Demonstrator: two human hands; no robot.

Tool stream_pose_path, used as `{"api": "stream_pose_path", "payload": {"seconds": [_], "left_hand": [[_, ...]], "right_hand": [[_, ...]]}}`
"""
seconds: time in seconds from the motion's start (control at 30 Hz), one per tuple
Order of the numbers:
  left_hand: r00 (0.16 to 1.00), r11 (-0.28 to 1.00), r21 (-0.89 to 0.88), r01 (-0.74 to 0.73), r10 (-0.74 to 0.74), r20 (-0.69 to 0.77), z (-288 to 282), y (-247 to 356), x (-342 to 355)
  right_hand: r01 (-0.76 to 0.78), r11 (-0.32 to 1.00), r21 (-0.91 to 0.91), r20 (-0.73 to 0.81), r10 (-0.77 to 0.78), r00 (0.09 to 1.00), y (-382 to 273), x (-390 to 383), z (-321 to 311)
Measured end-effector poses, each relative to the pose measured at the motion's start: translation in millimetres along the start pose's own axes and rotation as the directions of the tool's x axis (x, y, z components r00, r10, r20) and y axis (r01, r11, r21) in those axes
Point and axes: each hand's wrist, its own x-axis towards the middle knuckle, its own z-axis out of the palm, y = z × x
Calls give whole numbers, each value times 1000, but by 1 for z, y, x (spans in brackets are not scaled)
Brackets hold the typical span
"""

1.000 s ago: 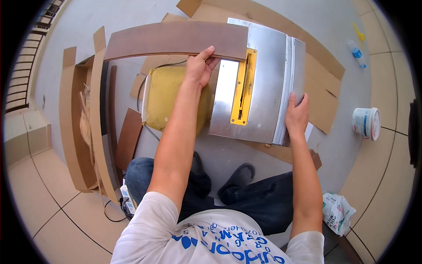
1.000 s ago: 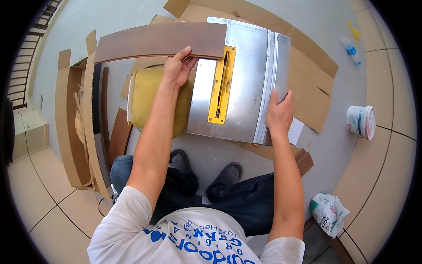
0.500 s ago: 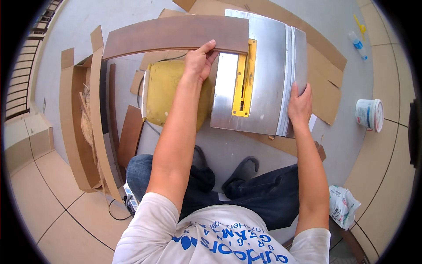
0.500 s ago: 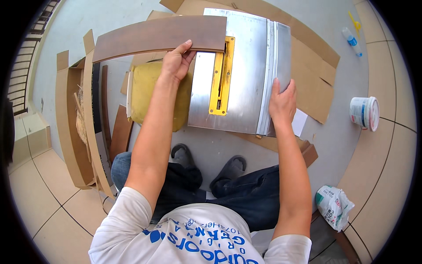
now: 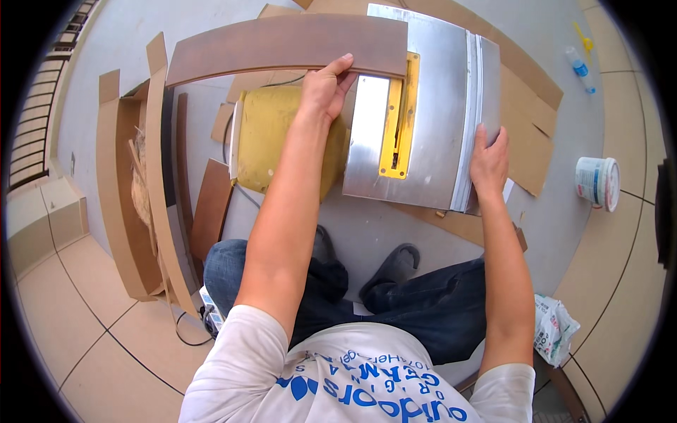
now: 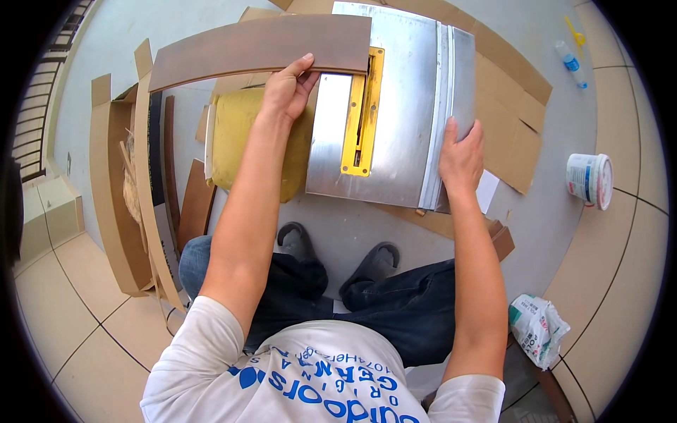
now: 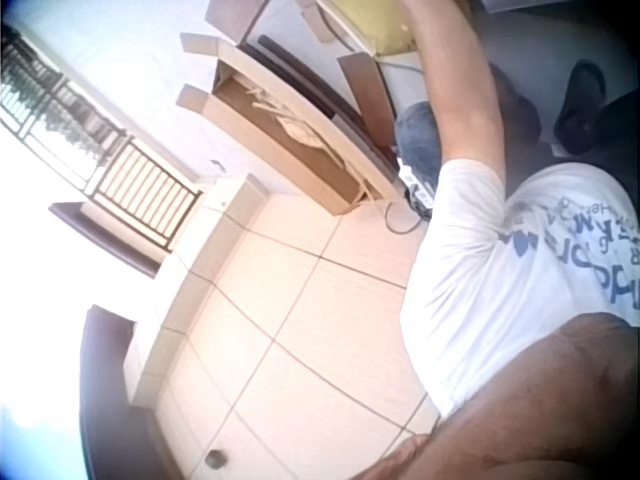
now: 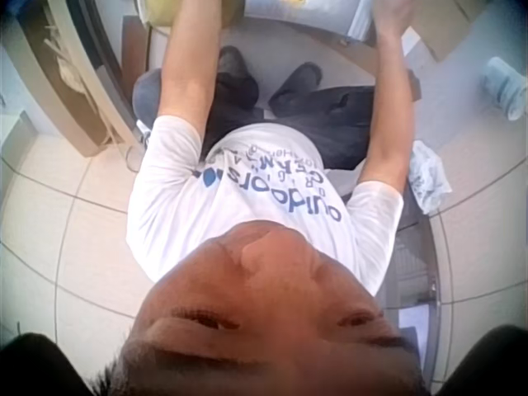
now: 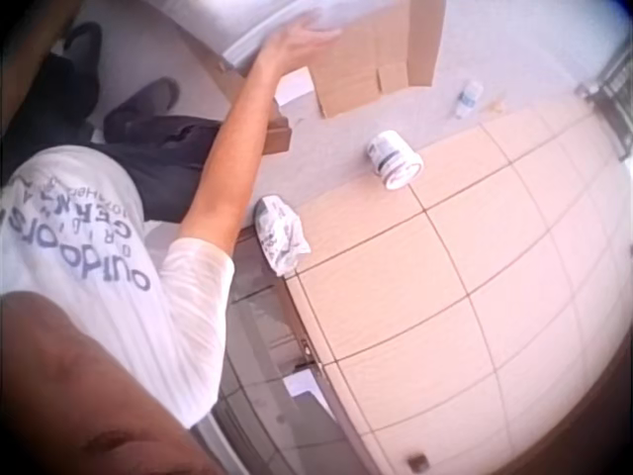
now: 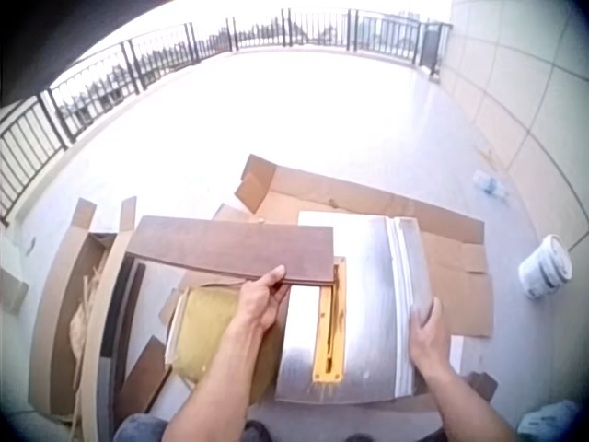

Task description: The person cuts a wood panel using a table saw, then carries it to an area with floor joists, aligns the panel, and secures it using a pneumatic nail gun.

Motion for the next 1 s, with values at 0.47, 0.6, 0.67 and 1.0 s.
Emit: {"api": "stream_pose_path", "payload": {"seconds": [0.47,0.6,0.67,1.0], "left_hand": [[1000,1000,-1,19,-19,-11,-3,-1,0],[999,1000,-1,26,-26,-18,-5,-2,-2],[999,1000,2,31,-31,-15,-6,-1,-2],[999,1000,11,6,-5,-36,0,0,3]], "right_hand": [[13,1000,-23,-11,-13,1000,4,3,2],[17,1000,-22,-18,-18,1000,5,3,4],[13,1000,-16,-13,-14,1000,4,3,3],[-14,1000,15,20,14,1000,-6,0,-2]]}}
